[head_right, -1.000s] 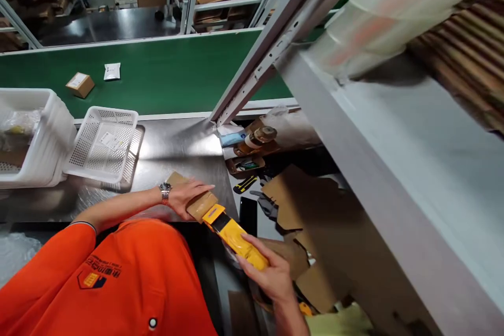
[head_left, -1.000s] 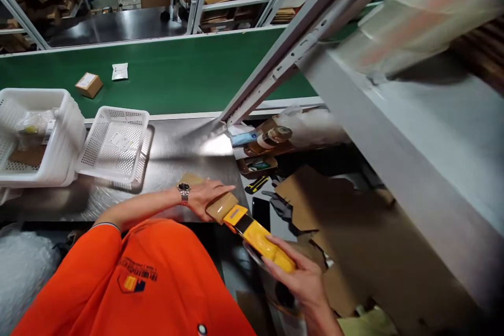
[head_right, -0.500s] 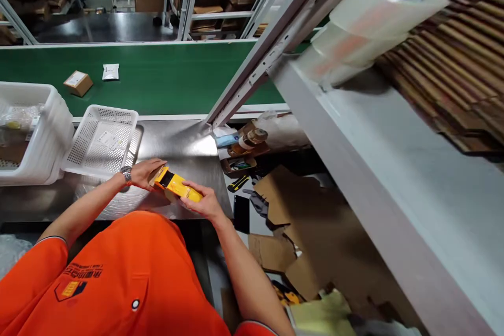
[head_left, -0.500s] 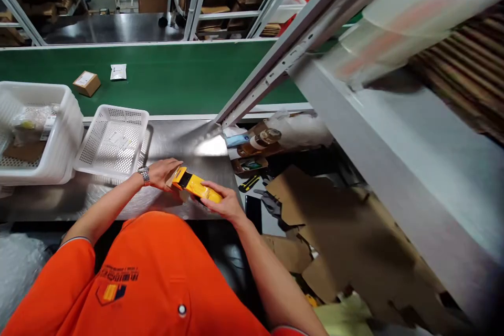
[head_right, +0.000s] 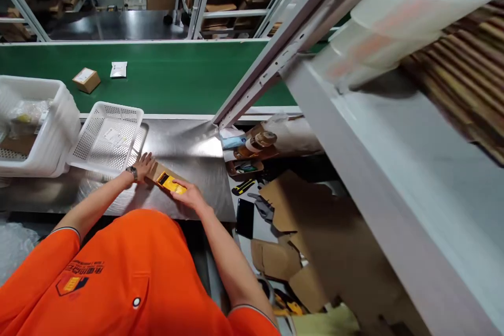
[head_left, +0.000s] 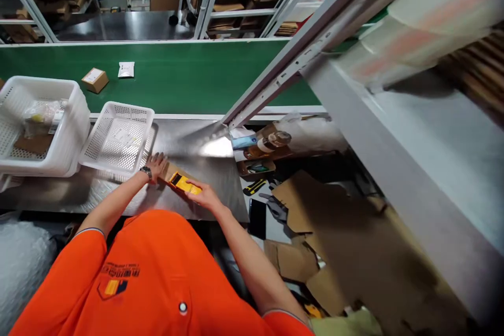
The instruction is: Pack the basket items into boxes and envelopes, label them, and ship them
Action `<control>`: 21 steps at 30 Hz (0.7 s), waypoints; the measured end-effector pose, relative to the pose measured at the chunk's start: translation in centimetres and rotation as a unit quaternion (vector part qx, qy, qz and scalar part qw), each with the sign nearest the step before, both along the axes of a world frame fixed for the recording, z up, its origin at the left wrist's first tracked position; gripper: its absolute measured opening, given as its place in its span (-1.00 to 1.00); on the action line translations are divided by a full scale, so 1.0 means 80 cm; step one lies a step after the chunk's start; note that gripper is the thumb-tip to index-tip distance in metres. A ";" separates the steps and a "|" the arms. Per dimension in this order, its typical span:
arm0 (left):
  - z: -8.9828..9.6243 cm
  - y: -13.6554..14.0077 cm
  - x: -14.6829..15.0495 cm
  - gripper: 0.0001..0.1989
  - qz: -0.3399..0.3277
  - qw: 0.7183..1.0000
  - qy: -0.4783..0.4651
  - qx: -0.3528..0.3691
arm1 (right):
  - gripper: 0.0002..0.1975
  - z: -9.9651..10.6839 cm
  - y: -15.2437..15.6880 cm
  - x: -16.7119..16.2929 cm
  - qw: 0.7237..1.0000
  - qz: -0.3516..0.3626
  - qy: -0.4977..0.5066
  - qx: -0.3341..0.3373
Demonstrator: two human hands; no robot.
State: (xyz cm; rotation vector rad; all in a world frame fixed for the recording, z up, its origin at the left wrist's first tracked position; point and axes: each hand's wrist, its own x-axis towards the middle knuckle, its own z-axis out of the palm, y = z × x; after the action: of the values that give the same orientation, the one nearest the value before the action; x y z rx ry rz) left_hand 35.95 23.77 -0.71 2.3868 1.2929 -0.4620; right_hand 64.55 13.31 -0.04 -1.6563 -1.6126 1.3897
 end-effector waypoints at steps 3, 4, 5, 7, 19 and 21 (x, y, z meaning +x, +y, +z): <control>-0.024 -0.035 0.026 0.42 -0.024 1.000 0.002 -0.009 | -0.41 -0.006 0.002 -0.005 0.999 -0.005 0.028 -0.033; -0.032 -0.043 0.031 0.42 -0.024 1.000 -0.002 -0.008 | -0.41 -0.007 0.003 -0.004 0.999 -0.004 0.027 -0.032; -0.039 -0.050 0.035 0.43 -0.018 1.000 -0.005 -0.003 | -0.40 -0.008 0.004 -0.003 0.999 -0.003 0.024 -0.029; -0.049 -0.056 0.036 0.43 -0.007 1.000 -0.014 0.004 | -0.39 -0.008 0.003 0.006 1.000 0.006 0.007 -0.022; -0.053 -0.057 0.034 0.35 0.003 0.999 -0.034 -0.011 | -0.48 0.051 -0.030 0.119 0.982 0.056 -0.176 -0.039; -0.051 -0.057 0.034 0.34 -0.002 1.000 -0.026 -0.006 | -0.52 0.053 -0.012 0.101 0.985 0.031 -0.161 -0.055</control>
State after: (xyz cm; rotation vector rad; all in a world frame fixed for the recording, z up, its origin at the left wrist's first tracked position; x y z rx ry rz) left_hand 38.67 19.24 -4.78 2.3759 1.2589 -0.4058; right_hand 72.60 12.36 4.20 -1.9947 -1.8023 1.3133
